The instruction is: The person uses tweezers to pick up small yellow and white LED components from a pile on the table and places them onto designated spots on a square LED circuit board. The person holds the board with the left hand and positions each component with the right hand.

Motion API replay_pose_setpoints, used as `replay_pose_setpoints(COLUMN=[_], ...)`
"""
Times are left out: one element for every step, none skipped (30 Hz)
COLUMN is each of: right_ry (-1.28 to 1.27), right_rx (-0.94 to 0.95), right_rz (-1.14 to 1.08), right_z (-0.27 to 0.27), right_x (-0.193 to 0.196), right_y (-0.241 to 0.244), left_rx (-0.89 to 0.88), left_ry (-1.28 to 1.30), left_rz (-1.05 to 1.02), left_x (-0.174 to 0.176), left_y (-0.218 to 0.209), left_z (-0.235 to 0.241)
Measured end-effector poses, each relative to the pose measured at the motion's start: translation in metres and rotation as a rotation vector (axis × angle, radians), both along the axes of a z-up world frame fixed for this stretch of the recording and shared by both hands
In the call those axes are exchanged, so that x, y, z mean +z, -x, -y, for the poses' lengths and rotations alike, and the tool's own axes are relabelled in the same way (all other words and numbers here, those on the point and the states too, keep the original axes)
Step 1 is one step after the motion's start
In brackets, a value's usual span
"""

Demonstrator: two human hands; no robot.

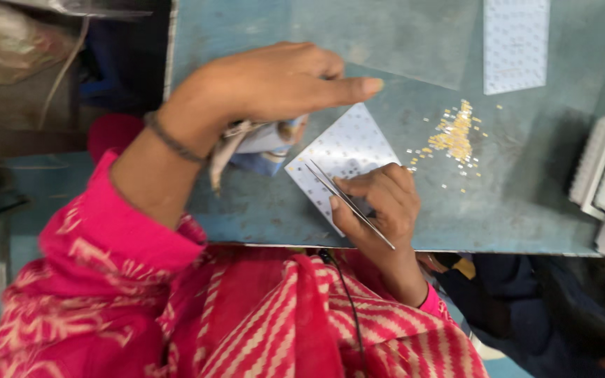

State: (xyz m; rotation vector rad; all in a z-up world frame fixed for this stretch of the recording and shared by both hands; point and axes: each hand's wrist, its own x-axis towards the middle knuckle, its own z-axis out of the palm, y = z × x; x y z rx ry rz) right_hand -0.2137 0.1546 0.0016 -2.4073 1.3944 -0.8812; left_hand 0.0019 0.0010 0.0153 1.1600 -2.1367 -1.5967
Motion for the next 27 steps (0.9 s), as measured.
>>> replay_pose_setpoints(right_ry=[-0.008, -0.013, -0.015, -0.053, -0.089, -0.126, -0.151, -0.179, -0.205, -0.22, -0.236, -0.253, -0.255, -0.259, -0.264, -0.251, -0.239, -0.226, -0.217, -0.208, -0.2, -0.188, -0.175, -0.162, -0.159, -0.156, -0.153], right_rx=[-0.061, -0.13, -0.198, -0.319, -0.439, -0.556, -0.569, -0.577, -0.584, -0.582, -0.58, -0.571, -0.554, -0.533, -0.512, -0.506, -0.501, -0.497, -0.496, -0.496, -0.496, -0.479, -0.461, -0.443, -0.442, -0.443, -0.444], right_rz=[0.064, 0.124, 0.184, 0.228, 0.273, 0.321, 0.366, 0.415, 0.465, 0.431, 0.398, 0.368, 0.373, 0.38, 0.386, 0.357, 0.329, 0.299, 0.29, 0.28, 0.27, 0.258, 0.247, 0.235, 0.234, 0.231, 0.229], right_z=[-0.004, -0.009, -0.013, -0.014, -0.014, -0.015, -0.017, -0.017, -0.018, -0.021, -0.024, -0.025, -0.026, -0.026, -0.025, -0.024, -0.023, -0.023, -0.022, -0.022, -0.021, -0.02, -0.019, -0.018, -0.018, -0.019, -0.019], right_x=[-0.001, -0.002, -0.004, -0.006, -0.008, -0.011, -0.014, -0.017, -0.018, -0.02, -0.021, -0.022, -0.022, -0.021, -0.02, -0.018, -0.017, -0.016, -0.016, -0.015, -0.015, -0.015, -0.015, -0.014, -0.014, -0.015, -0.015], right_y=[0.009, 0.019, 0.031, 0.045, 0.06, 0.073, 0.084, 0.094, 0.102, 0.106, 0.108, 0.109, 0.109, 0.108, 0.107, 0.107, 0.106, 0.105, 0.104, 0.103, 0.103, 0.102, 0.102, 0.102, 0.101, 0.101, 0.101], left_rx=[0.008, 0.007, 0.006, 0.002, -0.002, -0.009, -0.017, -0.019, -0.004, 0.02, 0.045, 0.044, 0.044, 0.048, 0.052, 0.056, 0.06, 0.066, 0.072, 0.078, 0.079, 0.081, 0.082, 0.085, 0.087, 0.088, 0.09], left_ry=[-0.039, -0.077, -0.114, -0.124, -0.132, -0.138, -0.144, -0.15, -0.182, -0.217, -0.252, -0.249, -0.247, -0.247, -0.254, -0.263, -0.272, -0.275, -0.278, -0.281, -0.281, -0.281, -0.281, -0.281, -0.281, -0.282, -0.28], left_rz=[0.019, 0.033, 0.048, 0.071, 0.094, 0.111, 0.128, 0.15, 0.164, 0.182, 0.201, 0.202, 0.204, 0.206, 0.212, 0.218, 0.224, 0.232, 0.241, 0.249, 0.259, 0.269, 0.277, 0.283, 0.287, 0.29, 0.293], left_x=[0.002, 0.005, 0.007, 0.008, 0.01, 0.01, 0.011, 0.013, 0.015, 0.017, 0.018, 0.019, 0.019, 0.02, 0.019, 0.019, 0.018, 0.018, 0.018, 0.018, 0.018, 0.018, 0.019, 0.02, 0.021, 0.021, 0.022], left_y=[-0.001, -0.001, -0.001, -0.001, 0.0, 0.0, 0.0, 0.002, 0.004, 0.003, 0.004, 0.005, 0.005, 0.005, 0.006, 0.006, 0.005, 0.006, 0.006, 0.006, 0.006, 0.007, 0.007, 0.007, 0.008, 0.008, 0.008], left_z=[0.0, 0.0, 0.0, 0.001, 0.001, 0.001, 0.001, 0.001, 0.001, 0.0, -0.001, -0.002, -0.002, -0.002, -0.002, -0.002, -0.002, -0.002, -0.002, -0.002, -0.002, -0.002, -0.002, -0.002, -0.002, -0.002, -0.003])
